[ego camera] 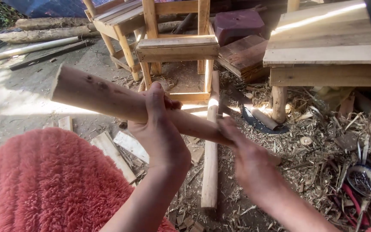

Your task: The person is using a curved blade to shave and shape a wooden stick, likely for furniture components.

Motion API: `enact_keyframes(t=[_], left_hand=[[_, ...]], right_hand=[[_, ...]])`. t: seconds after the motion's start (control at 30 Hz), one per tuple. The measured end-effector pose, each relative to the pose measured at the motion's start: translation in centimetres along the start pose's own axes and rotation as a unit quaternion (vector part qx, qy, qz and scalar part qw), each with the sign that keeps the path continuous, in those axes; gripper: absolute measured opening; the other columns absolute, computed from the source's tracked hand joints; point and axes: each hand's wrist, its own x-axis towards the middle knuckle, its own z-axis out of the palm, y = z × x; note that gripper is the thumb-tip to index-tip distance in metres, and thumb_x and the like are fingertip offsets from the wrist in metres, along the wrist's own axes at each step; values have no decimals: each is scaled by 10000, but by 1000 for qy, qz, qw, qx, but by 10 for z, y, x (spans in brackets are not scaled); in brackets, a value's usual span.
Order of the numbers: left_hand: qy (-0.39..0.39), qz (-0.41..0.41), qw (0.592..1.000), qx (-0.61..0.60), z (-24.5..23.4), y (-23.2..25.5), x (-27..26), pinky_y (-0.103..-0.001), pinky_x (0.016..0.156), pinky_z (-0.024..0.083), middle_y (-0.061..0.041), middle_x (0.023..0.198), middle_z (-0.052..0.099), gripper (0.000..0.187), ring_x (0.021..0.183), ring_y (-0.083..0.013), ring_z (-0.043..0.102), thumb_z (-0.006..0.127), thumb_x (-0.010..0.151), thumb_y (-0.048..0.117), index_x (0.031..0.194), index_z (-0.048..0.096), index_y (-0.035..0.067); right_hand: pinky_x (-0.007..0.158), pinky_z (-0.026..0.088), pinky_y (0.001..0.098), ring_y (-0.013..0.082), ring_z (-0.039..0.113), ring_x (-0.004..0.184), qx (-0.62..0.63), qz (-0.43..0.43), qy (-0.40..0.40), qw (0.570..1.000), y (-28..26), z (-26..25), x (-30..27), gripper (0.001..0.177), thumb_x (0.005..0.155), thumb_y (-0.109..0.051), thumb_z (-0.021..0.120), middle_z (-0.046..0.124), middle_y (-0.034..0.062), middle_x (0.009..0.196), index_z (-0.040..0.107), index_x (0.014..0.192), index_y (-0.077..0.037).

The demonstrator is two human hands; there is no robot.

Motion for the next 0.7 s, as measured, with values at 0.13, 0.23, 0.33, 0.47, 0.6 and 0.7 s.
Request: enact_keyframes(t=[0.13,0.23,0.33,0.47,0.6,0.7], left_hand=[[16,-17,1000,-21,-1,-1,-7,-310,604,554,1,651,568,162,604,-139,578,714,823,172,760,572,128],[19,-8,998,-53,6,-3,-6,-297,605,544,40,595,537,148,557,-113,551,708,809,123,763,568,142],[-6,16,998,-59,7,-5,-7,-261,577,514,32,607,542,110,545,-95,518,687,819,116,788,581,117],[-16,5,998,-61,9,-1,-8,-256,548,500,39,596,533,144,528,-86,496,674,826,97,750,558,136],[-51,22,995,-81,12,-3,-13,-237,531,490,37,586,530,145,511,-74,477,670,825,77,769,544,120],[-57,40,996,-56,15,-7,-17,-246,544,515,37,609,536,129,539,-77,502,659,838,97,784,546,126]], right_hand=[[452,453,255,175,503,486,105,146,-9,984,63,10,11,558,912,-4,349,529,169,1340,302,1459,-108],[363,400,218,108,433,411,141,138,-48,979,-10,-24,-8,605,940,-89,388,538,84,1376,314,1477,-356],[305,527,156,102,612,350,116,-205,63,970,-9,-11,-17,522,875,3,426,342,172,1471,359,1385,-85],[424,541,252,179,564,462,60,81,-6,995,43,0,3,696,878,64,338,521,144,1321,251,1485,-263],[434,460,222,122,517,474,107,105,-14,989,6,-20,-10,543,934,-81,380,677,89,1169,335,1459,-214],[320,490,202,107,544,395,50,-31,43,997,-5,-16,-18,631,868,15,404,456,107,1332,311,1444,-225]])
